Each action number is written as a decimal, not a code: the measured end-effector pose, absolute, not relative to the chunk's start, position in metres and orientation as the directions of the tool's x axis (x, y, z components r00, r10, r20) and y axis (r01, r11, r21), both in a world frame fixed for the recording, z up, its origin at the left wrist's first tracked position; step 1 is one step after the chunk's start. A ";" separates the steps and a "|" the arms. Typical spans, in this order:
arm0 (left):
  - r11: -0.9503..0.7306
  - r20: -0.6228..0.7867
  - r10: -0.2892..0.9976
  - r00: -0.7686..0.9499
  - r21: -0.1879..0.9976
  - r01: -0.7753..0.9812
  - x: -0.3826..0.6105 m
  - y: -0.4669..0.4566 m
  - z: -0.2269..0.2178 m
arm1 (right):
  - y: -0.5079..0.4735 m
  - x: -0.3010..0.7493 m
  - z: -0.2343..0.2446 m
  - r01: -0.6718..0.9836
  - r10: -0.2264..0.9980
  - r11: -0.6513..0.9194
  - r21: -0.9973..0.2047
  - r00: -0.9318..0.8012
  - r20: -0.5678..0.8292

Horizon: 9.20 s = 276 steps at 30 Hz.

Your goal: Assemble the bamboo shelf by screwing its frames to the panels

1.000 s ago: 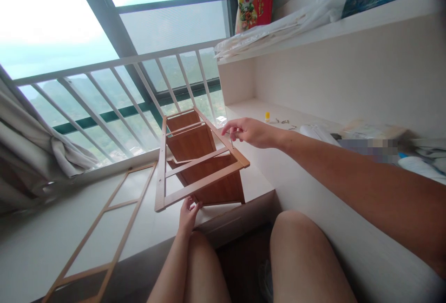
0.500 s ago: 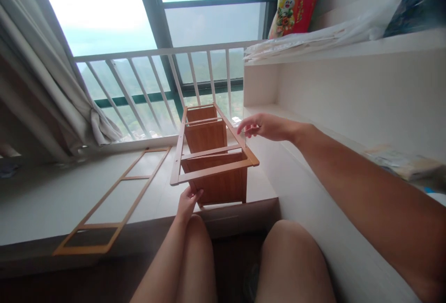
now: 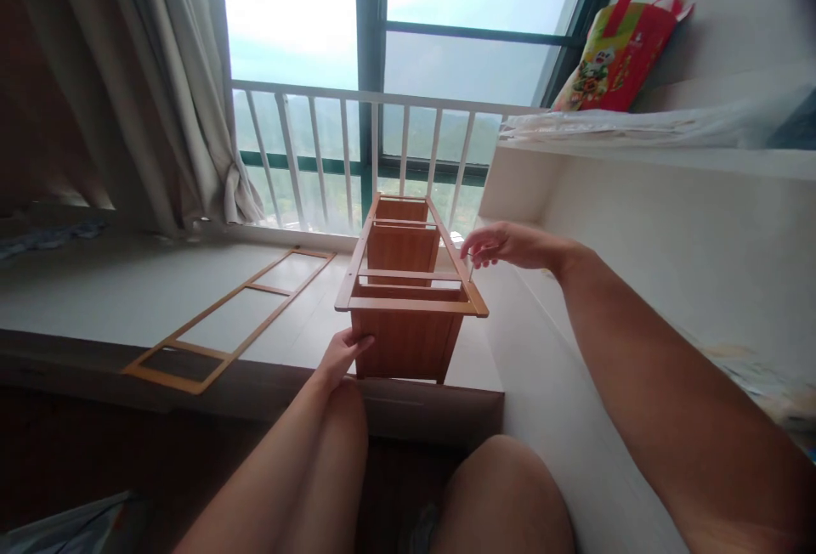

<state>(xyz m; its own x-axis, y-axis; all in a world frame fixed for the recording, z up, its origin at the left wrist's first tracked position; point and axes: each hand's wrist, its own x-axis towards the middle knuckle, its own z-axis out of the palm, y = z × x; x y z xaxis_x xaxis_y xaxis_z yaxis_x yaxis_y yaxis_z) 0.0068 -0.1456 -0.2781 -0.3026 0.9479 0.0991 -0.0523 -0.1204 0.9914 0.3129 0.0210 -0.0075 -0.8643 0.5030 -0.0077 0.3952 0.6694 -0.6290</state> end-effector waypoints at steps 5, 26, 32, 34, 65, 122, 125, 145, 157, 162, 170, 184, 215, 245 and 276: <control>-0.084 0.035 0.952 -0.305 0.985 -0.149 0.017 -0.149 -0.269 | 0.023 0.313 -0.007 0.359 0.451 0.648 -0.672 -0.892 -0.041; -0.142 0.103 0.944 -0.313 0.984 -0.103 0.018 -0.143 -0.270 | 0.038 0.323 -0.036 0.142 0.308 0.309 -0.940 -0.950 -0.042; -0.140 0.105 0.948 -0.302 0.985 -0.098 0.018 -0.137 -0.273 | 0.034 0.321 -0.037 0.152 0.346 0.294 -0.944 -0.937 -0.044; -0.140 0.106 0.945 -0.310 0.986 -0.088 0.018 -0.137 -0.273 | 0.034 0.321 -0.037 0.149 0.344 0.289 -0.946 -0.938 -0.043; 0.078 -0.152 0.973 -0.176 0.927 -0.367 -0.008 -0.125 -0.123 | 0.036 0.320 -0.039 0.121 0.314 0.247 -0.961 -0.949 -0.039; 0.029 -0.132 0.970 -0.206 0.897 -0.441 0.004 -0.131 -0.123 | 0.035 0.320 -0.032 0.157 0.320 0.390 -0.907 -0.947 -0.027; 0.031 -0.128 0.972 -0.196 0.900 -0.435 0.003 -0.130 -0.123 | 0.032 0.320 -0.029 0.207 0.342 0.432 -0.877 -0.938 -0.053; 0.026 -0.105 0.981 -0.165 0.907 -0.421 -0.003 -0.123 -0.130 | 0.035 0.319 -0.031 0.234 0.431 0.496 -0.836 -0.902 0.003; 0.042 -0.112 0.982 -0.151 0.913 -0.407 -0.005 -0.123 -0.129 | 0.040 0.318 -0.036 0.209 0.468 0.463 -0.861 -0.883 0.038; 0.044 -0.126 0.976 -0.177 0.912 -0.407 -0.002 -0.124 -0.127 | 0.042 0.317 -0.038 0.193 0.462 0.465 -0.864 -0.886 0.050; 0.047 -0.129 0.976 -0.174 0.909 -0.413 -0.001 -0.124 -0.127 | 0.041 0.315 -0.040 0.171 0.491 0.447 -0.878 -0.868 0.081; 0.036 -0.121 0.977 -0.173 0.904 -0.425 0.000 -0.125 -0.126 | 0.042 0.315 -0.042 0.165 0.511 0.470 -0.867 -0.852 0.115; -0.480 0.411 0.756 -0.509 0.877 -0.004 0.030 -0.141 -0.166 | -0.004 0.300 0.003 0.737 0.725 0.604 -0.304 -0.666 -0.174; -0.511 0.442 0.758 -0.480 0.859 -0.017 0.020 -0.137 -0.172 | -0.012 0.293 0.005 0.701 0.707 0.638 -0.319 -0.697 -0.118; -0.235 0.120 0.956 -0.267 0.858 -0.457 0.020 -0.148 -0.145 | -0.022 0.277 0.002 0.856 0.871 0.434 -0.280 -0.479 -0.111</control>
<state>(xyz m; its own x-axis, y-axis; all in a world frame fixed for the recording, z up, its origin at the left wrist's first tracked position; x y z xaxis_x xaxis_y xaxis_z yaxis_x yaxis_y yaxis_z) 0.0197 -0.1475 -0.1455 -0.2673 0.9561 0.1197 -0.4570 -0.2351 0.8578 0.2774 -0.0219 0.0015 -0.4785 0.8711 -0.1109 0.8559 0.4345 -0.2804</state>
